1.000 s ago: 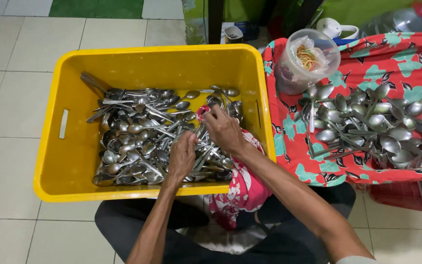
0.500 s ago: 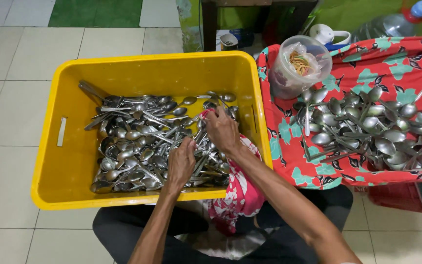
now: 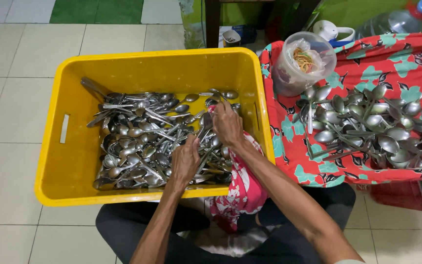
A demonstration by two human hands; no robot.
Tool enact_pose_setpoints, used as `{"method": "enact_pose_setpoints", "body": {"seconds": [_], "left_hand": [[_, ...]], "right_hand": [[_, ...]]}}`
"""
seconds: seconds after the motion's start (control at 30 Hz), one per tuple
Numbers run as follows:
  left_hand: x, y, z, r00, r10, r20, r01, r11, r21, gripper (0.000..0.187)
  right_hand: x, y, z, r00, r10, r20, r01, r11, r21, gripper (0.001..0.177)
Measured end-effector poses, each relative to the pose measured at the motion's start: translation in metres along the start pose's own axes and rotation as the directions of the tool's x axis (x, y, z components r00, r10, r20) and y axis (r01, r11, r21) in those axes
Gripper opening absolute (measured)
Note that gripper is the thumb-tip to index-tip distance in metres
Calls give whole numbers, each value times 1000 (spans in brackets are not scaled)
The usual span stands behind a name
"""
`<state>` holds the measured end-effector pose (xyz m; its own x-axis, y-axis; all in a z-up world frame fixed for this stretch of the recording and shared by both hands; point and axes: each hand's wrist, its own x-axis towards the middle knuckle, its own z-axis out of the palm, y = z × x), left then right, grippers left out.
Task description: Cleaning and sorting metal spoons from a bin using a cloth.
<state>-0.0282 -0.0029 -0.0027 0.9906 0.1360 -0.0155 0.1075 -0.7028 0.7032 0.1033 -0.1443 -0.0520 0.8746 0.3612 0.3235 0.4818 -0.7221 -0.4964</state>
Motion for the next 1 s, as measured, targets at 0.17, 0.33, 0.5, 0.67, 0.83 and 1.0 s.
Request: {"method": "enact_pose_setpoints", "body": {"seconds": [0.17,0.33,0.5,0.67,0.83,1.0], "left_hand": [[-2,2,-4,999,-41,-15,40,996,-76,31],[-4,8,-15,988,-120,-102,100,978,-185,29],[-3,1,-19,975,-199,-95,156,926,-344,30],[-1,0,-15,975,-217,-45,177,886,-428,24],[2,-8,-11,995,-102,-3,88,879,-469,24],[6,-9,-12,996,-79,-30,54,872,-486,29]], "right_hand": [[-2,2,7,996,-58,61,52,994,101,2],[10,30,-16,971,156,-179,-104,957,272,5],[10,18,-24,955,144,-259,-46,935,351,14],[10,25,-13,950,87,-299,28,933,360,18],[-1,10,-3,945,-155,-287,219,954,205,16],[-13,-28,-15,928,-314,-200,328,944,42,13]]}}
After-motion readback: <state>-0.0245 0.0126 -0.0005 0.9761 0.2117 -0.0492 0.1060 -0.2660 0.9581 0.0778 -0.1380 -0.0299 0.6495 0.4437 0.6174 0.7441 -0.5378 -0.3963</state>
